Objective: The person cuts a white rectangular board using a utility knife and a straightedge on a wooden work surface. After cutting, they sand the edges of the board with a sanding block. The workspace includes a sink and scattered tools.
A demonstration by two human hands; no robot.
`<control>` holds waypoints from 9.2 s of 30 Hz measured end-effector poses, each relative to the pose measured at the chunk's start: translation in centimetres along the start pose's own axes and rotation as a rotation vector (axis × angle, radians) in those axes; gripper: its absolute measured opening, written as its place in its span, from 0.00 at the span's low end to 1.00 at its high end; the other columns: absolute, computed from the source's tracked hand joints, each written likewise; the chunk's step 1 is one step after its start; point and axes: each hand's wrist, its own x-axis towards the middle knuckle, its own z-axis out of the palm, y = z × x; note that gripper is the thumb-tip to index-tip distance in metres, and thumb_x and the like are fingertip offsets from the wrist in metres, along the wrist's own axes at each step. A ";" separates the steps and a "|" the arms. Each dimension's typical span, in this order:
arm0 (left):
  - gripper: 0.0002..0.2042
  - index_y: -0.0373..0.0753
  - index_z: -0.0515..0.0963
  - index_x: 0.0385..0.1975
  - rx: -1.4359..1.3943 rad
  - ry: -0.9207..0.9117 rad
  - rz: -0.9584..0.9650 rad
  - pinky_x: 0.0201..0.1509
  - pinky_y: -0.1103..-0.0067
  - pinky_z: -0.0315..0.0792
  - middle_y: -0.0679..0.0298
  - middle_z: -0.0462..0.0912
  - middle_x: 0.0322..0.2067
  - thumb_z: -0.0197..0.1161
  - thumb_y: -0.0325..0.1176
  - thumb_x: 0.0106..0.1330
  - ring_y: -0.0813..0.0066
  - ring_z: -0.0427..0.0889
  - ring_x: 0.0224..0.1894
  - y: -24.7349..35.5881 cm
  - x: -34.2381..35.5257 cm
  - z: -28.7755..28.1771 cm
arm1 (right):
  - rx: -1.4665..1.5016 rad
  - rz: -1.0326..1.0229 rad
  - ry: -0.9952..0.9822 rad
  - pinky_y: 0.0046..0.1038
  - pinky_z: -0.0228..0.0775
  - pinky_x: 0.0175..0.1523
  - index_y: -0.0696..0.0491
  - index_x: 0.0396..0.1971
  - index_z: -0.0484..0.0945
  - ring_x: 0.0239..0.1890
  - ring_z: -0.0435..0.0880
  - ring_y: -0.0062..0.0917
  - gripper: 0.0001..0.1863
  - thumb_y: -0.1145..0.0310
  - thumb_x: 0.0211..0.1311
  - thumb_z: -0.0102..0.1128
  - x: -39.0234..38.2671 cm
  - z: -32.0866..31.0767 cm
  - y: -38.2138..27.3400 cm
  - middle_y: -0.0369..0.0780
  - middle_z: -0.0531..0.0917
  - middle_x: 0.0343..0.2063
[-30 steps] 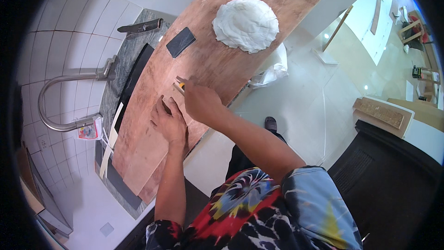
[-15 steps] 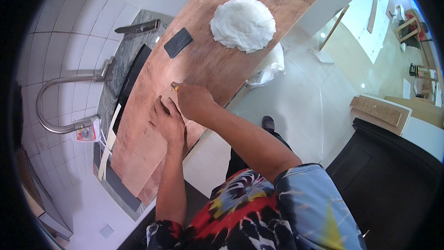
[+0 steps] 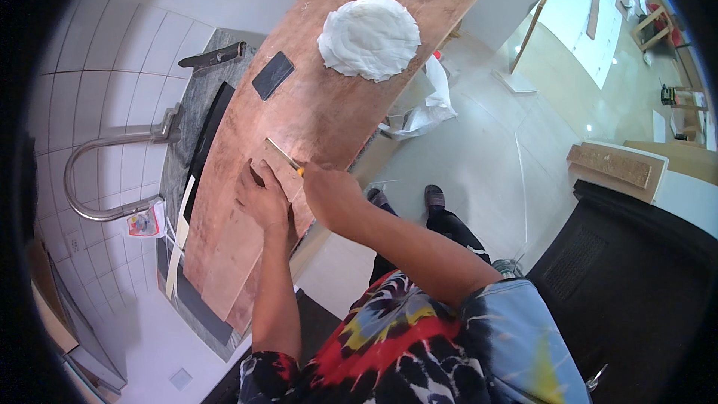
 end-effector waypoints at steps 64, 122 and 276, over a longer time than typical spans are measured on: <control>0.60 0.28 0.61 0.73 -0.239 0.052 -1.180 0.76 0.54 0.62 0.42 0.63 0.72 0.74 0.70 0.50 0.44 0.62 0.74 -26.3 2.1 -4.4 | 0.434 0.143 0.401 0.36 0.80 0.37 0.63 0.49 0.75 0.31 0.87 0.37 0.25 0.69 0.52 0.68 -5.1 -11.0 12.4 0.46 0.84 0.28; 0.32 0.35 0.77 0.63 -0.490 0.400 -0.592 0.60 0.59 0.74 0.46 0.77 0.65 0.74 0.46 0.62 0.53 0.80 0.59 -5.4 -1.5 -13.8 | 0.915 0.880 0.896 0.32 0.78 0.23 0.57 0.40 0.71 0.22 0.85 0.27 0.09 0.68 0.69 0.59 -7.2 -4.9 43.9 0.41 0.84 0.27; 0.27 0.30 0.62 0.73 0.181 0.227 -1.213 0.79 0.45 0.44 0.42 0.59 0.74 0.43 0.40 0.80 0.39 0.52 0.78 -20.7 -2.4 -5.6 | -0.461 -1.067 -0.963 0.41 0.80 0.56 0.62 0.43 0.87 0.50 0.89 0.45 0.15 0.73 0.61 0.56 16.5 35.7 -29.5 0.56 0.87 0.44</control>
